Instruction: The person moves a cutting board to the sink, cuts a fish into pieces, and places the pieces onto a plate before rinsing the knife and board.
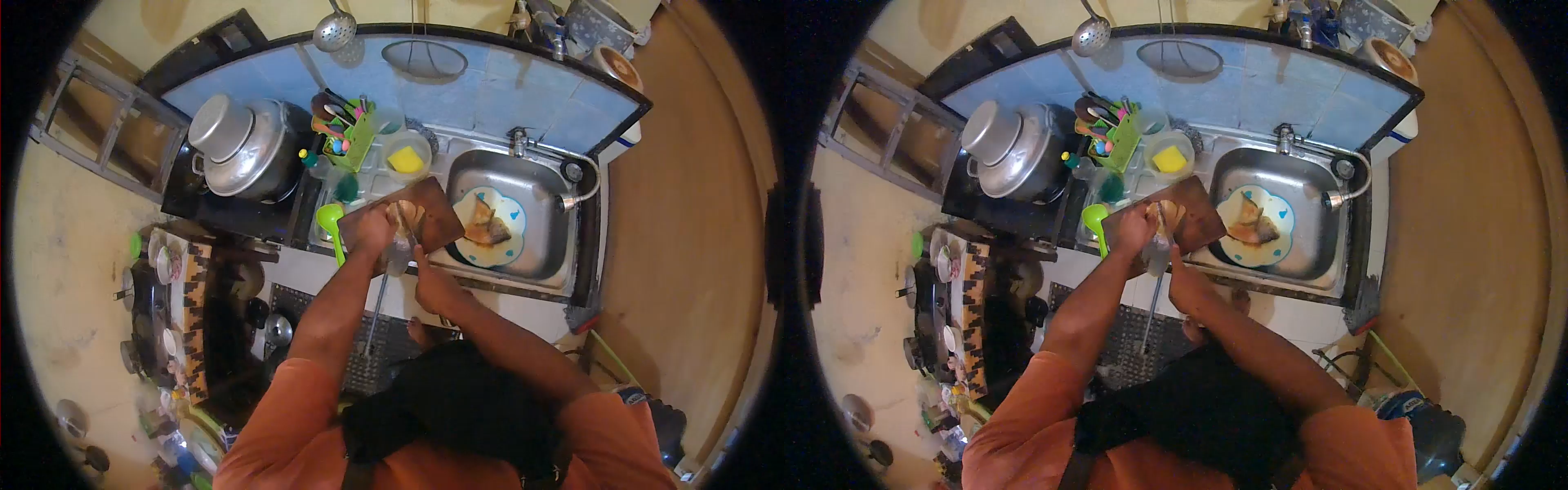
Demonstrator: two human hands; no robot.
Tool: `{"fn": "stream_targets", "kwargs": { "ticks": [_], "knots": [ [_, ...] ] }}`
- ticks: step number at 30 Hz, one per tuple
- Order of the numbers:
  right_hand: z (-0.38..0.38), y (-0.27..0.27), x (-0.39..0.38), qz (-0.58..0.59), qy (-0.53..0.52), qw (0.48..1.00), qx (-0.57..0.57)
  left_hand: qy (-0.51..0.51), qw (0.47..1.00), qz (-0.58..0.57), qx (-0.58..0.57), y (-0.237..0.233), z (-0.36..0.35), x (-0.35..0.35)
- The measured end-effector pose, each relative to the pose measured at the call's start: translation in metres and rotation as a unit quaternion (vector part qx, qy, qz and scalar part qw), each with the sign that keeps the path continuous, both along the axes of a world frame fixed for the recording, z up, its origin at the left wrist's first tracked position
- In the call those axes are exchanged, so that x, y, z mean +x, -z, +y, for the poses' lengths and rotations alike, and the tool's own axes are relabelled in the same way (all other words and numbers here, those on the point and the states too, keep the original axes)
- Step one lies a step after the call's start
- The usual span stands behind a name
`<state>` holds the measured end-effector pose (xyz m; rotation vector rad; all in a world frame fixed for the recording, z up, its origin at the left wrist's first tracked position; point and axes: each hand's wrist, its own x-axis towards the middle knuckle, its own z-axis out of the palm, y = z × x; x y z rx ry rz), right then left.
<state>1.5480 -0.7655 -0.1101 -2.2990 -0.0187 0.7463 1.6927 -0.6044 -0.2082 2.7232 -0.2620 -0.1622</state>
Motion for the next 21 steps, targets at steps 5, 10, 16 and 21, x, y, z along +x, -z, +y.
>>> {"fn": "stream_targets", "kwargs": {
  "ticks": [5, 10, 16, 21],
  "knots": [
    [0.003, 0.002, -0.001, -0.025, -0.016, 0.999, -0.014, -0.131, 0.985, 0.105, -0.039, 0.011, -0.004, 0.012],
    [0.001, 0.013, -0.002, -0.018, -0.011, 0.999, -0.031, -0.167, 0.978, 0.116, -0.038, -0.073, -0.019, -0.007],
    [-0.003, 0.007, -0.002, 0.0, -0.034, 0.999, -0.039, -0.112, 0.98, 0.134, 0.099, -0.011, -0.004, 0.014],
    [0.002, -0.006, -0.001, 0.028, -0.042, 0.996, -0.075, -0.085, 0.983, 0.106, 0.121, -0.066, -0.013, -0.001]
  ]
}}
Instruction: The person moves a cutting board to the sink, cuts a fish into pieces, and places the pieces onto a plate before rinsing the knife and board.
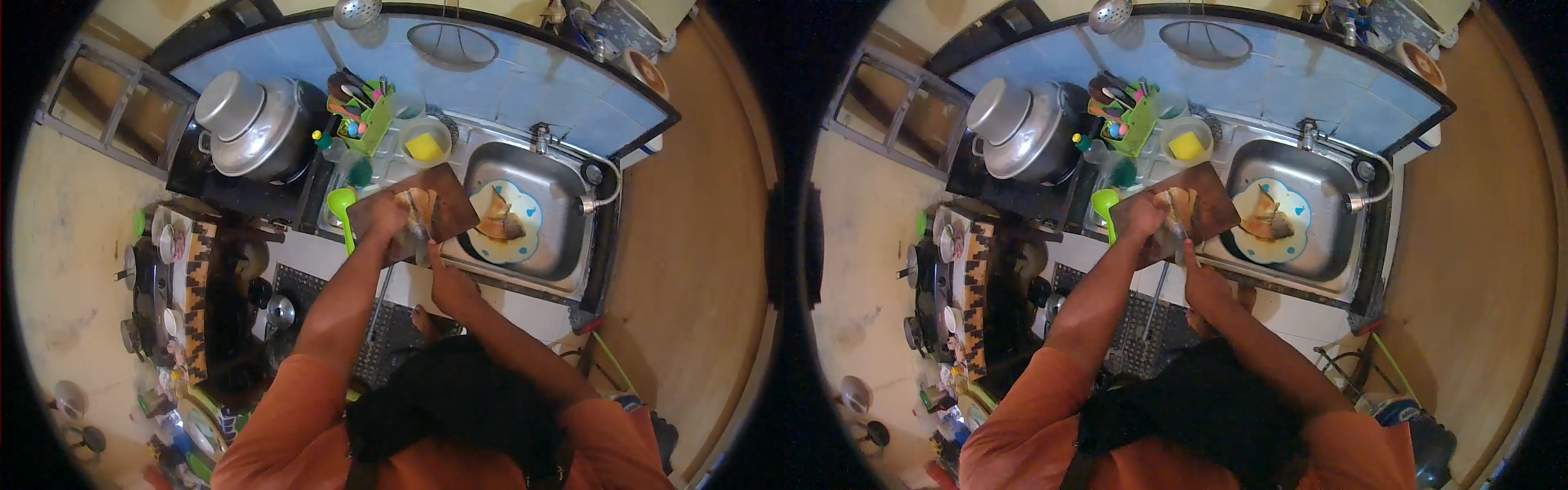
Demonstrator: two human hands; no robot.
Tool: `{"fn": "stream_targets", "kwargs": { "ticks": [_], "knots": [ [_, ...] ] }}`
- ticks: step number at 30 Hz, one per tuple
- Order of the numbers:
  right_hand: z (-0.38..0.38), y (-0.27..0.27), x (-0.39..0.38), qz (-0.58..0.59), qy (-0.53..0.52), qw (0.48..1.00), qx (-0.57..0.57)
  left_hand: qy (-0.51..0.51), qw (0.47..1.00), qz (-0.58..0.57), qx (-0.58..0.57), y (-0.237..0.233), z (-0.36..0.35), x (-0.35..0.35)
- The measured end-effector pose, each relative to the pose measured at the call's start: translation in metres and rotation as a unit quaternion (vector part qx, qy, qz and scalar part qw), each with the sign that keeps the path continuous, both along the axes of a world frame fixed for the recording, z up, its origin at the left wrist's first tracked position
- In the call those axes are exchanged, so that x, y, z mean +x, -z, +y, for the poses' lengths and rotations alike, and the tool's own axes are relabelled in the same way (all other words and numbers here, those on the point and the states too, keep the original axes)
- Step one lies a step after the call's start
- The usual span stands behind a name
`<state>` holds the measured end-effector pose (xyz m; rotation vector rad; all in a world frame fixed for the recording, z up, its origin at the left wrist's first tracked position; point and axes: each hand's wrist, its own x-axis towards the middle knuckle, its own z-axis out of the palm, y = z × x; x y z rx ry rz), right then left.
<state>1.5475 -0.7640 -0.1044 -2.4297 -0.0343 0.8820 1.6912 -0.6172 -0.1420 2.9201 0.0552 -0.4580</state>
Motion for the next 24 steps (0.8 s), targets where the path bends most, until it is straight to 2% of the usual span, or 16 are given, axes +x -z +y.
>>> {"fn": "stream_targets", "kwargs": {
  "ticks": [5, 6, 8, 10, 11, 13, 15, 17, 20, 22, 24],
  "knots": [
    [0.011, 0.031, 0.005, -0.01, 0.027, 1.0, 0.004, -0.005, 0.999, 0.002, 0.033, 0.02, 0.002, 0.004],
    [0.004, 0.04, -0.002, -0.04, 0.023, 0.999, 0.003, 0.013, 0.999, -0.029, 0.028, 0.043, 0.007, 0.007],
    [0.002, 0.037, -0.004, -0.071, 0.018, 0.997, 0.002, 0.03, 0.997, -0.061, 0.023, 0.049, 0.011, 0.009],
    [-0.001, 0.013, -0.007, -0.015, -0.008, 0.999, -0.028, -0.058, 0.998, -0.018, 0.005, 0.031, 0.006, 0.004],
    [0.002, 0.019, -0.003, -0.015, -0.007, 0.999, -0.029, -0.058, 0.998, -0.018, 0.004, 0.03, 0.004, 0.003],
    [0.012, 0.029, 0.008, -0.071, -0.006, 0.997, -0.029, -0.002, 1.0, -0.003, 0.008, 0.033, 0.002, 0.005],
    [0.005, 0.028, 0.009, -0.052, -0.003, 0.998, -0.031, 0.004, 0.999, -0.04, 0.0, 0.072, 0.011, 0.012],
    [0.003, 0.024, 0.006, -0.032, -0.003, 0.999, -0.036, 0.006, 0.997, -0.076, -0.012, 0.08, 0.014, 0.014],
    [0.007, 0.029, 0.001, -0.046, -0.013, 0.997, -0.054, -0.006, 1.0, -0.022, 0.015, 0.072, 0.012, 0.01],
    [0.022, 0.042, 0.015, -0.059, -0.004, 0.998, -0.015, 0.065, 0.997, -0.045, -0.018, 0.088, 0.015, 0.016],
    [0.014, 0.046, 0.014, -0.073, 0.002, 0.997, 0.004, 0.039, 0.999, -0.014, -0.022, 0.071, 0.008, 0.012]
  ]
}}
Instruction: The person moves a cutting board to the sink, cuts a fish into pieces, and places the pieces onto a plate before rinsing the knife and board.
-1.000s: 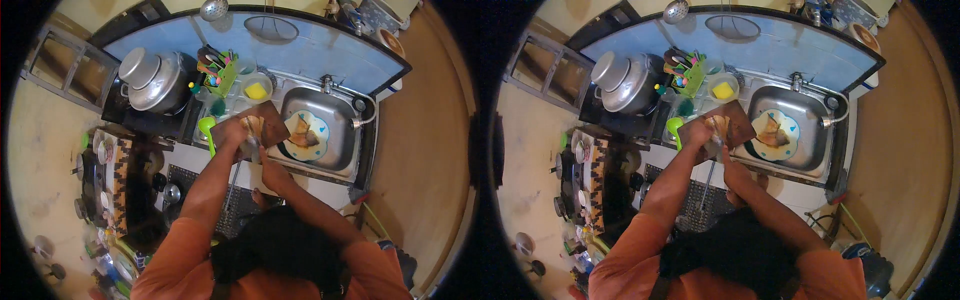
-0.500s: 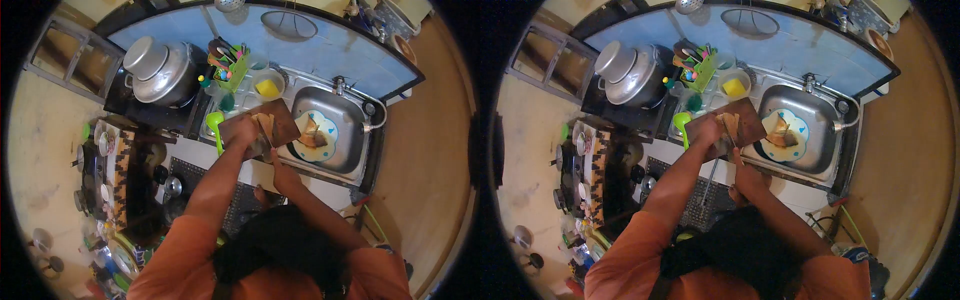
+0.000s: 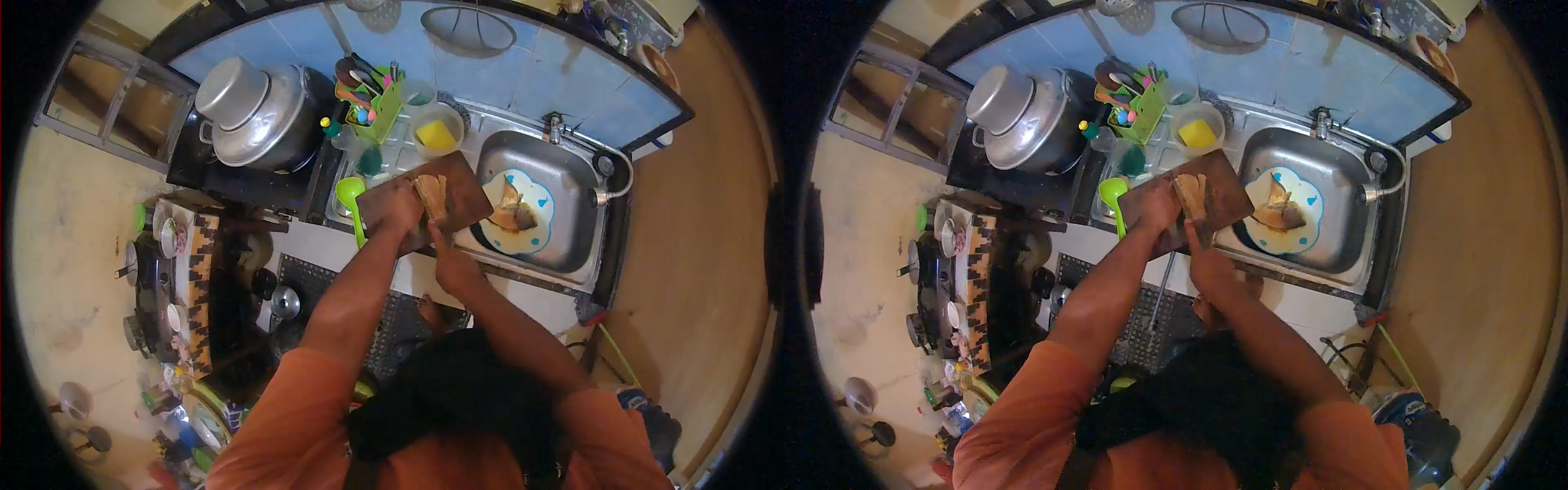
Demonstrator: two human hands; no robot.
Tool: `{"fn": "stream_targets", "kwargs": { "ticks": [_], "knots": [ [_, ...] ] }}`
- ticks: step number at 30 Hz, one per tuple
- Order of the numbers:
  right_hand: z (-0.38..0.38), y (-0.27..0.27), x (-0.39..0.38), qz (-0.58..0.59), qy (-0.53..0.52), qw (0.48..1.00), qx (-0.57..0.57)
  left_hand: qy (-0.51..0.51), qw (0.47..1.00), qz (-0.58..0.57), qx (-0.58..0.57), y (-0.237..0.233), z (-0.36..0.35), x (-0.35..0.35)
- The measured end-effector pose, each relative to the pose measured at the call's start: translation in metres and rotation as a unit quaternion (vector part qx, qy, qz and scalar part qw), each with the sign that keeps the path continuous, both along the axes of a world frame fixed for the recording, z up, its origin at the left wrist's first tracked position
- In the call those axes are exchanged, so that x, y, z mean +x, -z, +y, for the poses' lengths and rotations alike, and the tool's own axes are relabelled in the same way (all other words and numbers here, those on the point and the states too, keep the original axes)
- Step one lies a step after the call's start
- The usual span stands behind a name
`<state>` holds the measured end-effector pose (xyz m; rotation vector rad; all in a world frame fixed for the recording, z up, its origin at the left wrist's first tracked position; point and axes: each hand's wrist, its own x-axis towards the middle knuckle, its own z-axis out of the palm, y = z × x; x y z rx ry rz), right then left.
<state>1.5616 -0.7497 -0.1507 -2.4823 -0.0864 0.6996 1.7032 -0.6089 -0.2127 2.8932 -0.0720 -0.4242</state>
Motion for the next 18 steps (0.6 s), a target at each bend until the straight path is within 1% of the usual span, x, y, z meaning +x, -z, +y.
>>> {"fn": "stream_targets", "kwargs": {
  "ticks": [1, 2, 3, 4, 5, 7, 8, 9, 10, 11, 13, 14, 16, 17, 18],
  "knots": [
    [-0.005, 0.0, -0.001, -0.016, 0.005, 1.0, 0.017, -0.026, 0.999, 0.031, -0.005, -0.019, -0.005, -0.004],
    [-0.011, -0.006, 0.0, -0.015, 0.004, 1.0, 0.017, -0.026, 0.999, 0.031, -0.005, -0.042, -0.007, -0.007],
    [-0.018, -0.017, 0.002, 0.006, 0.008, 1.0, 0.018, -0.025, 0.999, 0.037, -0.019, -0.065, -0.009, -0.012],
    [-0.022, -0.023, 0.003, 0.029, 0.013, 0.999, 0.019, -0.024, 0.998, 0.044, -0.032, -0.075, -0.01, -0.016],
    [-0.018, -0.01, 0.004, 0.034, 0.013, 0.999, 0.018, -0.024, 0.998, 0.049, -0.033, -0.065, -0.007, -0.016],
    [-0.005, 0.024, 0.01, -0.058, 0.042, 0.997, 0.03, -0.009, 0.998, 0.05, -0.038, -0.03, 0.0, -0.006],
    [-0.006, 0.02, 0.012, -0.058, 0.041, 0.997, 0.03, -0.01, 0.998, 0.05, -0.037, -0.014, 0.002, -0.004],
    [-0.009, 0.01, 0.014, -0.023, 0.044, 0.998, 0.031, -0.009, 0.998, 0.026, -0.055, 0.001, 0.004, -0.002],
    [-0.011, 0.003, 0.015, 0.012, 0.048, 0.998, 0.032, -0.008, 0.997, 0.002, -0.074, 0.004, 0.004, 0.0],
    [-0.015, -0.003, 0.013, 0.012, 0.048, 0.998, 0.032, -0.008, 0.997, 0.001, -0.074, 0.008, 0.005, 0.001],
    [-0.022, -0.005, 0.003, 0.027, 0.044, 0.997, 0.049, 0.016, 0.997, 0.021, -0.079, 0.003, 0.005, 0.001],
    [-0.017, 0.003, 0.007, 0.031, 0.044, 0.997, 0.049, 0.015, 0.996, 0.026, -0.079, 0.003, 0.004, -0.002],
    [-0.001, 0.016, 0.024, -0.077, 0.052, 0.994, 0.064, 0.042, 0.998, 0.002, -0.042, -0.018, 0.001, -0.006],
    [-0.003, 0.017, 0.02, -0.077, 0.052, 0.993, 0.066, 0.041, 0.998, 0.001, -0.04, -0.005, 0.004, -0.003],
    [-0.009, -0.004, 0.014, -0.039, 0.046, 0.997, 0.053, 0.042, 0.998, -0.011, -0.049, 0.021, 0.008, 0.001]
  ]
}}
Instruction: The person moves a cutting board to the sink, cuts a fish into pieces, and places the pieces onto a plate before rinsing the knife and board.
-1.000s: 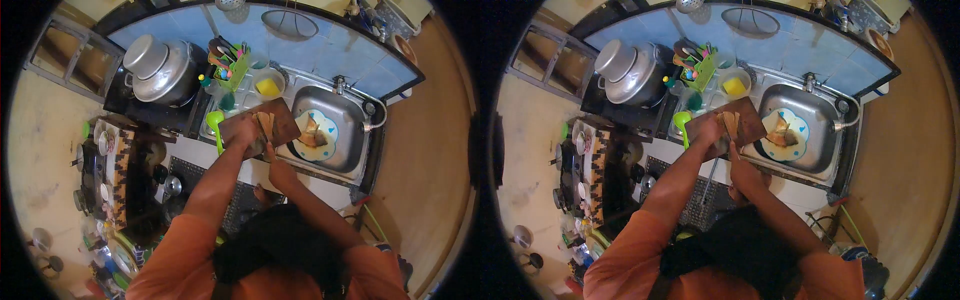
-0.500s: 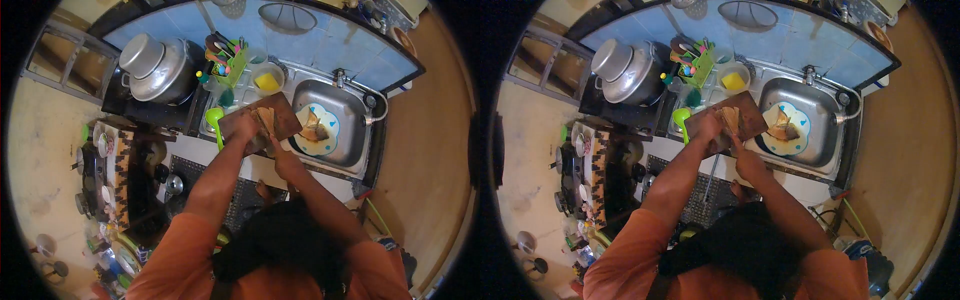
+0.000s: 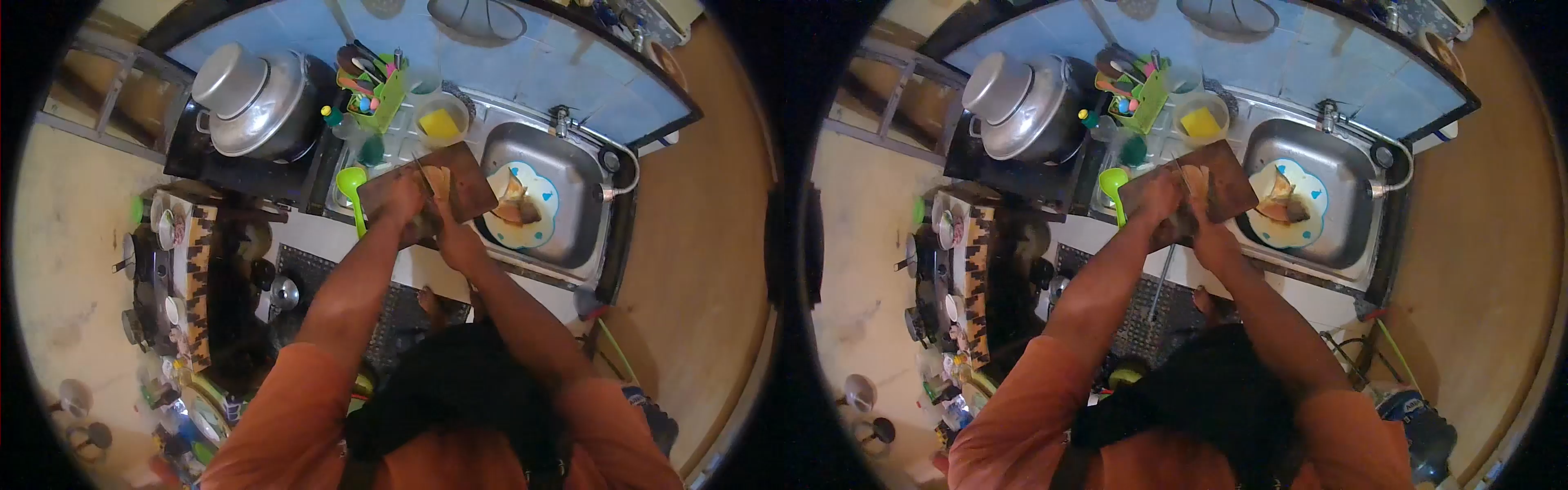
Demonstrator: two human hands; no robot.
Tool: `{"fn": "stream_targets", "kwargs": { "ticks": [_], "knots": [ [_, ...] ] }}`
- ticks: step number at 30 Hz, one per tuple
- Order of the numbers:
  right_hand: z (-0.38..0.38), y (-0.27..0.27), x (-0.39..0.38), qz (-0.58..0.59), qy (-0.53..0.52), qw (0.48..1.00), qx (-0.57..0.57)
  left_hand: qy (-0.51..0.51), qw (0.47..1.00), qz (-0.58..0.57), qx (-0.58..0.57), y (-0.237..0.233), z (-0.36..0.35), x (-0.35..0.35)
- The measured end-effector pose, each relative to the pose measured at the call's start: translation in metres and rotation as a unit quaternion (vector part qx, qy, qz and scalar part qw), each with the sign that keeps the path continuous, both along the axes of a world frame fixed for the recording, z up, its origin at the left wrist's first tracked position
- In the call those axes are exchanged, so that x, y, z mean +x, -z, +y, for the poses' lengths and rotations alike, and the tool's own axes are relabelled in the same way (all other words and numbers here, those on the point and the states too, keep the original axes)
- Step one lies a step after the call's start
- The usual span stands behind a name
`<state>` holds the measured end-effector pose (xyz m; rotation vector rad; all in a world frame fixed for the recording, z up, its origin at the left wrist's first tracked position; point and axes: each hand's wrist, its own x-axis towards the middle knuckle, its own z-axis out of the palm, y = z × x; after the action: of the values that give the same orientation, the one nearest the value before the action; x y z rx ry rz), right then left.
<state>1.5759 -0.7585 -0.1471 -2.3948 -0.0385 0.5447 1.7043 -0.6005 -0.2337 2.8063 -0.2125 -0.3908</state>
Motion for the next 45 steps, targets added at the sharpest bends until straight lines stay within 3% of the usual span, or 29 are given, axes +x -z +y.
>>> {"fn": "stream_targets", "kwargs": {
  "ticks": [2, 3, 4, 7, 8, 9, 10, 11, 13, 16, 20, 22, 26, 28, 29, 30, 31, 32, 34, 37, 39, 45],
  "knots": [
    [-0.005, -0.01, -0.006, 0.037, -0.011, 0.999, -0.015, -0.003, 1.0, -0.013, -0.012, -0.017, -0.004, 0.005],
    [-0.006, -0.004, -0.014, 0.03, -0.008, 1.0, 0.005, 0.0, 0.999, 0.015, 0.042, -0.079, -0.013, -0.004],
    [-0.006, 0.004, -0.021, 0.026, -0.005, 0.999, 0.024, 0.002, 0.994, 0.045, 0.095, -0.112, -0.018, -0.012],
    [0.007, 0.02, 0.013, 0.0, 0.006, 1.0, -0.015, 0.007, 0.998, 0.046, 0.042, -0.016, -0.009, 0.007],
    [0.005, 0.011, 0.01, -0.003, 0.007, 1.0, -0.015, 0.008, 0.998, 0.043, 0.042, -0.006, -0.006, 0.009],
    [-0.001, -0.005, 0.002, 0.04, 0.006, 0.999, -0.01, 0.146, 0.978, 0.004, 0.151, 0.0, -0.003, 0.01],
    [-0.005, -0.013, -0.002, 0.082, 0.004, 0.997, -0.004, 0.277, 0.925, -0.037, 0.257, -0.009, -0.004, 0.011],
    [-0.006, -0.007, -0.005, 0.082, 0.004, 0.997, -0.004, 0.277, 0.925, -0.037, 0.258, -0.017, -0.004, 0.009],
    [-0.007, 0.013, -0.022, -0.017, -0.004, 0.999, 0.029, 0.075, 0.99, -0.074, 0.092, -0.066, -0.014, -0.012],
    [0.016, 0.021, 0.008, -0.001, 0.01, 1.0, -0.026, 0.02, 0.996, -0.083, 0.032, 0.047, 0.001, 0.012],
    [-0.004, -0.012, 0.0, 0.099, 0.008, 0.995, -0.007, 0.025, 0.992, -0.095, 0.085, 0.052, 0.002, 0.018],
    [-0.012, 0.004, -0.022, 0.009, -0.005, 0.998, 0.061, -0.005, 1.0, -0.003, 0.02, 0.03, -0.004, 0.011],
    [0.007, 0.031, 0.022, -0.039, 0.025, 0.998, 0.037, -0.031, 0.999, -0.006, 0.009, -0.003, -0.009, 0.004],
    [0.002, 0.025, 0.022, -0.152, 0.011, 0.985, 0.083, 0.001, 1.0, -0.001, 0.014, 0.008, -0.003, 0.006],
    [-0.003, 0.023, 0.016, -0.152, 0.012, 0.985, 0.081, 0.002, 1.0, 0.0, 0.013, 0.016, -0.002, 0.006],
    [-0.007, 0.004, 0.01, -0.048, 0.008, 0.996, 0.069, -0.015, 1.0, -0.008, 0.018, 0.025, 0.0, 0.007],
    [-0.01, -0.005, 0.005, 0.059, 0.003, 0.997, 0.055, -0.033, 0.999, -0.013, 0.022, 0.013, -0.003, 0.001],
    [-0.004, -0.004, 0.005, 0.064, 0.003, 0.996, 0.055, -0.034, 0.999, -0.007, 0.021, 0.0, -0.004, -0.007],
    [0.01, -0.001, 0.016, 0.05, 0.02, 0.998, 0.026, -0.053, 0.998, 0.024, 0.022, -0.106, -0.018, -0.02],
    [-0.001, 0.019, 0.019, -0.013, 0.029, 0.997, 0.074, -0.089, 0.996, 0.0, -0.015, -0.06, -0.016, -0.012],
    [-0.006, -0.005, 0.022, 0.023, 0.03, 0.997, 0.071, -0.104, 0.993, 0.011, -0.049, -0.041, -0.012, -0.001],
    [-0.016, -0.018, 0.022, 0.063, 0.024, 0.995, 0.074, -0.094, 0.992, 0.027, -0.075, -0.039, -0.004, 0.012]
  ]
}}
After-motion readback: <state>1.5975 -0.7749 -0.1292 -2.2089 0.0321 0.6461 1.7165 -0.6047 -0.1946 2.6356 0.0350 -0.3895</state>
